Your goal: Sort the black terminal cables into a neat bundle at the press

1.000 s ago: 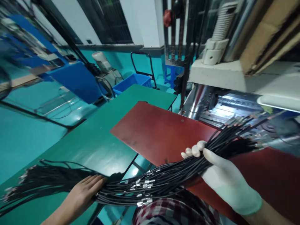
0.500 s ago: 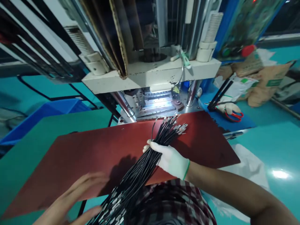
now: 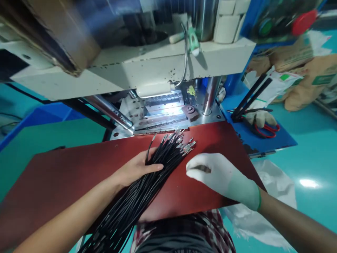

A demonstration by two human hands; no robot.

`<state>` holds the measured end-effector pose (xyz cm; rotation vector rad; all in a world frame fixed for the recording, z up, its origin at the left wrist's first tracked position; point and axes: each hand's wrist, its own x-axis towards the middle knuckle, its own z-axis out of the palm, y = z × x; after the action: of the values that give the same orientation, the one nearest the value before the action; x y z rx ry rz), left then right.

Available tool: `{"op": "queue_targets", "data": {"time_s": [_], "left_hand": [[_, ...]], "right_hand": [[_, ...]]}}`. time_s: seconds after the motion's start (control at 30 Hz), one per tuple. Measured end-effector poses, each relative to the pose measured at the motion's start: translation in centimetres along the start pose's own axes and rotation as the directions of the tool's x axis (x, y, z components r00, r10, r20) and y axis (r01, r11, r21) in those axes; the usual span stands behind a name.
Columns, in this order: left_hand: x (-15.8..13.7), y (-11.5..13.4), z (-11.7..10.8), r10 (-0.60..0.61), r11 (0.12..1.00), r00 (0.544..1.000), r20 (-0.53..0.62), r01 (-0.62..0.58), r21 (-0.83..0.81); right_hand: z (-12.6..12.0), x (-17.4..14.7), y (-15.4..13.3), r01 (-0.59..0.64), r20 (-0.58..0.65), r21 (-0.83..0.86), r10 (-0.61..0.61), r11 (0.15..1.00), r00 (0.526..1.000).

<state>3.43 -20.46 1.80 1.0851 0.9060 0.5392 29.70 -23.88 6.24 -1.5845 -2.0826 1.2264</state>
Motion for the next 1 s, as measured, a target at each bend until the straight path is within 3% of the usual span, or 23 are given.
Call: {"op": "queue_targets", "data": {"time_s": [0.03, 0.1, 0.17, 0.2, 0.3, 0.53, 0.7, 0.77, 0.83, 0.9, 1.0], "left_hand": [[0.0, 0.0, 0.0, -0.032, 0.999, 0.999, -0.010, 0.032, -0.033], [-0.1, 0.2, -0.1, -0.081, 0.994, 0.996, -0.037, 0.078, -0.075], [-0.3, 0.5, 0.0, -0.083, 0.994, 0.995, -0.063, 0.078, -0.080], [-0.5, 0.6, 0.1, -0.065, 0.996, 0.995, -0.075, 0.060, -0.071], [-1.4, 1.1, 0.1, 0.012, 0.999, 0.994, -0.110, -0.016, -0.041], [-2.6, 1.3, -0.1, 0.087, 0.993, 0.987, -0.135, -0.097, -0.069], [-2.6, 1.2, -0.1, 0.102, 0.994, 0.985, -0.140, -0.108, -0.034], [-2.7, 1.3, 0.0, 0.117, 0.993, 0.984, -0.136, -0.120, -0.017], [-2.9, 1.4, 0.1, 0.126, 0.992, 0.983, -0.137, -0.128, -0.007], [-3.0, 1.5, 0.2, 0.127, 0.992, 0.982, -0.141, -0.129, -0.004], [-3.3, 1.7, 0.4, 0.133, 0.990, 0.981, -0.143, -0.138, -0.025]], "right_hand": [[0.0, 0.6, 0.3, 0.089, -0.121, -0.073, -0.098, 0.993, 0.988], [0.3, 2.3, 0.9, 0.273, -0.285, -0.202, -0.323, 0.941, 0.902], [0.6, 4.1, 1.4, 0.380, -0.337, -0.342, -0.490, 0.859, 0.804], [0.7, 4.8, 1.6, 0.394, -0.327, -0.404, -0.533, 0.825, 0.780], [0.8, 5.8, 2.2, 0.402, -0.242, -0.478, -0.557, 0.781, 0.794], [-0.1, 4.6, 3.0, 0.400, -0.108, -0.409, -0.478, 0.820, 0.872], [-1.2, 6.7, 1.6, 0.390, -0.210, -0.423, -0.507, 0.818, 0.836], [-1.4, 8.4, 0.7, 0.403, -0.111, -0.430, -0.490, 0.808, 0.865], [-1.4, 10.1, -0.2, 0.449, 0.107, -0.379, -0.444, 0.809, 0.890], [-1.2, 11.6, -0.9, 0.504, 0.316, -0.307, -0.413, 0.807, 0.854], [-0.7, 12.5, -1.5, 0.604, 0.495, -0.259, -0.434, 0.754, 0.753]]}}
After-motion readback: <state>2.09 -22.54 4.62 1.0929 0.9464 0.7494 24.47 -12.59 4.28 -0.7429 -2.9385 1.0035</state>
